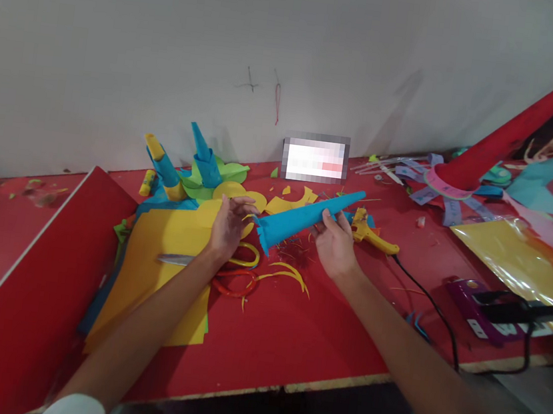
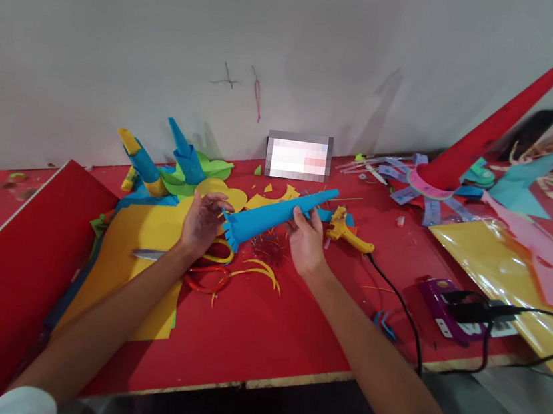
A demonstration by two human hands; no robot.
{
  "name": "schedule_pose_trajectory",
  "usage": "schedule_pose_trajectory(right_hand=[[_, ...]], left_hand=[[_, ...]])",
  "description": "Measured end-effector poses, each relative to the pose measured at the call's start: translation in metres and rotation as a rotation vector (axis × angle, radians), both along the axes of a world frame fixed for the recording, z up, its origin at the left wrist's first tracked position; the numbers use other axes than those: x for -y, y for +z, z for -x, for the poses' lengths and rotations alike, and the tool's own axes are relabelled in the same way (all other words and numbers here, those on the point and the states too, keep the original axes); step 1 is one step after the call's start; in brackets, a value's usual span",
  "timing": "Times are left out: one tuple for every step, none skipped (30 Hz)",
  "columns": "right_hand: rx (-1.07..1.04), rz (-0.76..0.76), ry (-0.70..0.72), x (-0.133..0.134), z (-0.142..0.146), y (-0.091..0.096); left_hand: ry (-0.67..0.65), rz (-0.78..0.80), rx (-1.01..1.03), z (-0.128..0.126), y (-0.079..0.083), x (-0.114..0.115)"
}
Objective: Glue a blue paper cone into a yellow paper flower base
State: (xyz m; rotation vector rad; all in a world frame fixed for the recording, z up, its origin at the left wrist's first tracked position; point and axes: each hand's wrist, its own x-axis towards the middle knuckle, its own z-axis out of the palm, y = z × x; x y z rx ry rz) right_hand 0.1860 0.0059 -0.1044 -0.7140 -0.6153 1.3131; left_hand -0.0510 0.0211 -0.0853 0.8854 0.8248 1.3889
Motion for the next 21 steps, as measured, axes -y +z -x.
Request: schedule_pose_trajectory(right_hand=[[0.007,0.002,-0.001,-0.0003,-0.0006,-0.0008],[0.011,0.006,-0.003,-0.0006,-0.0010,-0.0015],[0.013,0.011,-0.005,-0.0008,-0.0013,-0.0020],[0.013,0.016,-0.007,-0.0010,-0.0014,-0.0023],[0.012,0.019,-0.010,-0.0011,-0.0013,-0.0023],[0.008,0.022,-0.013,-0.0011,-0.0009,-0.0022],[0.002,0.024,-0.019,-0.0010,-0.0005,-0.0017],[-0.004,0.025,-0.027,-0.0009,0.0001,-0.0012],[-0.011,0.027,-0.038,-0.0009,0.0006,-0.0005],[-0.019,0.028,-0.049,-0.0008,0.0009,0.0003],[-0.029,0.031,-0.058,-0.0008,0.0011,0.0010],[-0.041,0.035,-0.064,-0.0007,0.0011,0.0017],[-0.052,0.040,-0.066,-0.0007,0.0008,0.0022],[-0.061,0.044,-0.066,-0.0007,0.0004,0.0027],[-0.065,0.047,-0.064,-0.0007,-0.0001,0.0030],[-0.062,0.046,-0.061,-0.0007,-0.0007,0.0032],[-0.053,0.044,-0.056,-0.0007,-0.0012,0.0033],[-0.041,0.041,-0.050,-0.0006,-0.0017,0.0033],[-0.031,0.039,-0.044,-0.0006,-0.0021,0.0033],[-0.027,0.039,-0.040,-0.0006,-0.0023,0.0031],[-0.028,0.041,-0.036,-0.0006,-0.0025,0.0028]], left_hand=[[0.003,0.002,-0.009,0.0004,-0.0004,-0.0001],[0.010,0.007,-0.012,0.0009,-0.0010,-0.0003],[0.017,0.014,-0.009,0.0013,-0.0015,-0.0006],[0.023,0.020,-0.002,0.0018,-0.0021,-0.0011],[0.028,0.019,0.006,0.0021,-0.0026,-0.0016],[0.030,0.012,0.016,0.0024,-0.0032,-0.0021],[0.034,-0.001,0.026,0.0025,-0.0038,-0.0027],[0.043,-0.015,0.036,0.0024,-0.0044,-0.0034],[0.057,-0.026,0.043,0.0021,-0.0050,-0.0041],[0.073,-0.027,0.044,0.0017,-0.0056,-0.0047],[0.091,-0.020,0.038,0.0011,-0.0062,-0.0053],[0.108,-0.012,0.027,0.0005,-0.0069,-0.0058],[0.123,-0.010,0.015,-0.0002,-0.0074,-0.0060],[0.133,-0.016,0.000,-0.0008,-0.0079,-0.0059],[0.140,-0.029,-0.012,-0.0015,-0.0082,-0.0055],[0.144,-0.043,-0.022,-0.0021,-0.0083,-0.0049],[0.145,-0.054,-0.029,-0.0026,-0.0081,-0.0040],[0.140,-0.057,-0.036,-0.0030,-0.0076,-0.0030],[0.131,-0.054,-0.043,-0.0034,-0.0069,-0.0021],[0.119,-0.048,-0.048,-0.0037,-0.0059,-0.0011],[0.104,-0.038,-0.050,-0.0041,-0.0048,-0.0003]])
